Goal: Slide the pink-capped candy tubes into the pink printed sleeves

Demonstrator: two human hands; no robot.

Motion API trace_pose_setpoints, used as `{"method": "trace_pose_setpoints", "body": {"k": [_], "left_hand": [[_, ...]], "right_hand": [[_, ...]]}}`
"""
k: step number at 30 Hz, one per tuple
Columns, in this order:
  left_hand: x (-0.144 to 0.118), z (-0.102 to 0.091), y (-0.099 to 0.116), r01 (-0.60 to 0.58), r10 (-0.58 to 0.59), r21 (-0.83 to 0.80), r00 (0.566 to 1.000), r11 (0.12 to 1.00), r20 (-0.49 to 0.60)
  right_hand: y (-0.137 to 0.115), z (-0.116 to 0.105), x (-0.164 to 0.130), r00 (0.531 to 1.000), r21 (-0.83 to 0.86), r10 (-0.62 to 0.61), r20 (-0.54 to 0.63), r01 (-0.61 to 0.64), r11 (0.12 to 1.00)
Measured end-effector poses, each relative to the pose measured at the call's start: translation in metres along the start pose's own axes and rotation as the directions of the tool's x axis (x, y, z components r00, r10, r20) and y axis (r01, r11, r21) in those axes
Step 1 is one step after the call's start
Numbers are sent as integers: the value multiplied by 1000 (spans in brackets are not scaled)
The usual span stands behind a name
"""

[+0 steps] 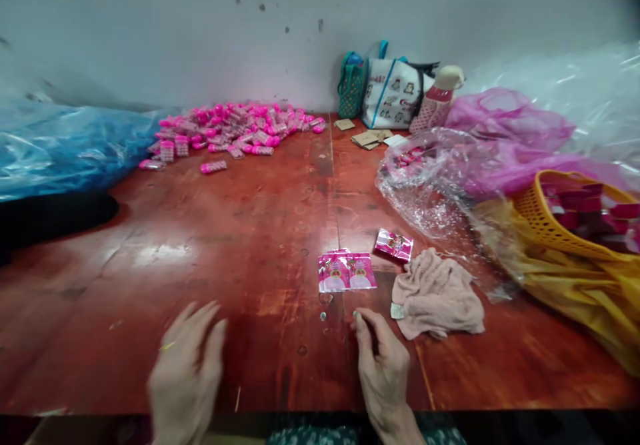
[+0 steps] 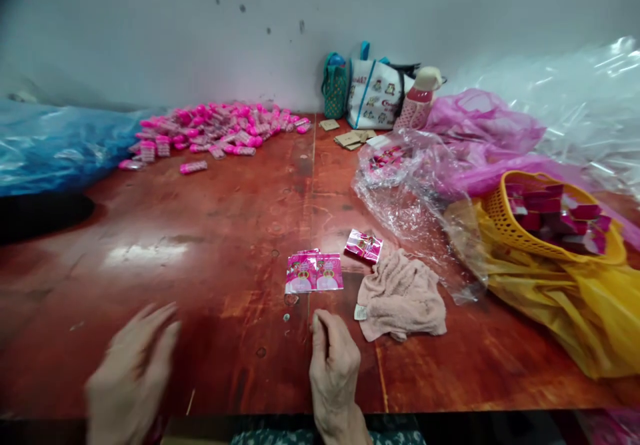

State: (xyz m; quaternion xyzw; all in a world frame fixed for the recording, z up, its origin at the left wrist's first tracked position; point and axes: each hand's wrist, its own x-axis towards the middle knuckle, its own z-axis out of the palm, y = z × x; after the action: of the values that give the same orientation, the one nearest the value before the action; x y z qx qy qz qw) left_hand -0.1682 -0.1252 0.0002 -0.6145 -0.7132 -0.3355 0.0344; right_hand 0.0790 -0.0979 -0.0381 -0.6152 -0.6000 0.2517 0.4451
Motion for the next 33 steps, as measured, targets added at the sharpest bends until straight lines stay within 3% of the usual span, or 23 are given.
{"method": "trace_pose_setpoints", "body": {"k": [1,3,6,7,9,16,29,33], "left_hand": [[13,18,13,-98,100,-26,992,995,76],[35,54,40,-267,276,-70,928,961,249],[53,97,73,-469,463,-118,742,875,484],[55,108,80,-513,498,-131,686,848,531],[55,122,87,-558,527,-124,656,821,540],[50,127,84,-574,527,-82,675,815,516],[49,125,86,-539,519,-109,707,835,480],[49,137,75,-619,568,-33,696,784,439]], "right_hand": [[3,-1,4,994,-90,-79,-75,73,993],[11,-3,14,970,-291,-218,-104,180,939],[21,0,27,957,-538,-290,3,246,807],[24,3,30,952,-584,-306,30,265,767],[29,8,32,934,-616,-350,69,316,721],[39,13,34,906,-569,-421,48,371,734],[28,12,52,896,-565,-444,10,371,737],[28,9,55,893,-507,-449,36,404,762]]}}
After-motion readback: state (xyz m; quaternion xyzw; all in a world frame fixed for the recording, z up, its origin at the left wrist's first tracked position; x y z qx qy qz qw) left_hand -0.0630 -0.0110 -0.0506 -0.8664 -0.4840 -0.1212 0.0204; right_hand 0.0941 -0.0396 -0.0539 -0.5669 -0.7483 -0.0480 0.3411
